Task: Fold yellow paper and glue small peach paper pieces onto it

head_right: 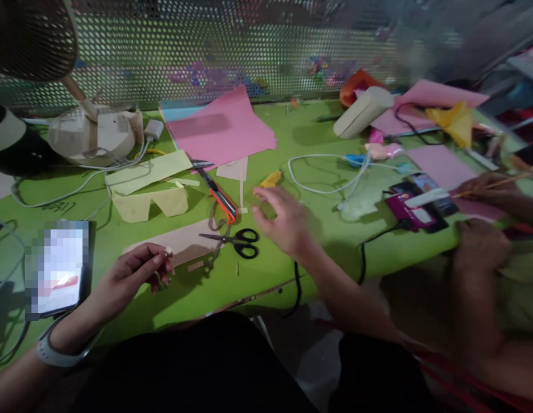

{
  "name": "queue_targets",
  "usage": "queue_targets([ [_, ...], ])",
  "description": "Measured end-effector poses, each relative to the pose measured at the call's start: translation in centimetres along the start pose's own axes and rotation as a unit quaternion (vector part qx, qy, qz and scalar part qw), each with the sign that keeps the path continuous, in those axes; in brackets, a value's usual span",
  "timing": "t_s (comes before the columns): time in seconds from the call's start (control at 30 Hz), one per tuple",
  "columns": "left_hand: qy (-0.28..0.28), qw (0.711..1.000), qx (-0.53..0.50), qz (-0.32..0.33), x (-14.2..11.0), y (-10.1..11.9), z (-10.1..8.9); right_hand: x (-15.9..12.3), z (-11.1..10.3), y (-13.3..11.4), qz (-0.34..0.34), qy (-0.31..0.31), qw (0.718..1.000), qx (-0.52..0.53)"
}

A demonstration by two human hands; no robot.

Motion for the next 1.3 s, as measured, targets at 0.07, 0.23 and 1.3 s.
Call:
queue_targets([
  [0.07,0.003,1.000,-0.004,-0.001,0.2,-0.1,-0.1,0.5,-0.8,3.0,0.031,0.008,0.980,-0.196],
  [0.23,-0.017,1.000,-0.026,-0.005,0.3,-0.7,0.5,1.1,2.4,7.5,0.054,-0.157,0.927,-0.337],
  [1.3,0.086,0.990,0.034,0.106,0.6,-0.2,-2.9,-4.4,4.5,-10.9,-0.185,-0.228,0.925,0.242],
])
Point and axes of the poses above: each hand's wrist, its own x-axis towards the middle knuckle, its own z-axis out of the palm, y = z × x, the point moved 9 cm from there along x, towards the middle knuckle, and after that the axes turned 9 degrees about -x, right-handed, at the moved point
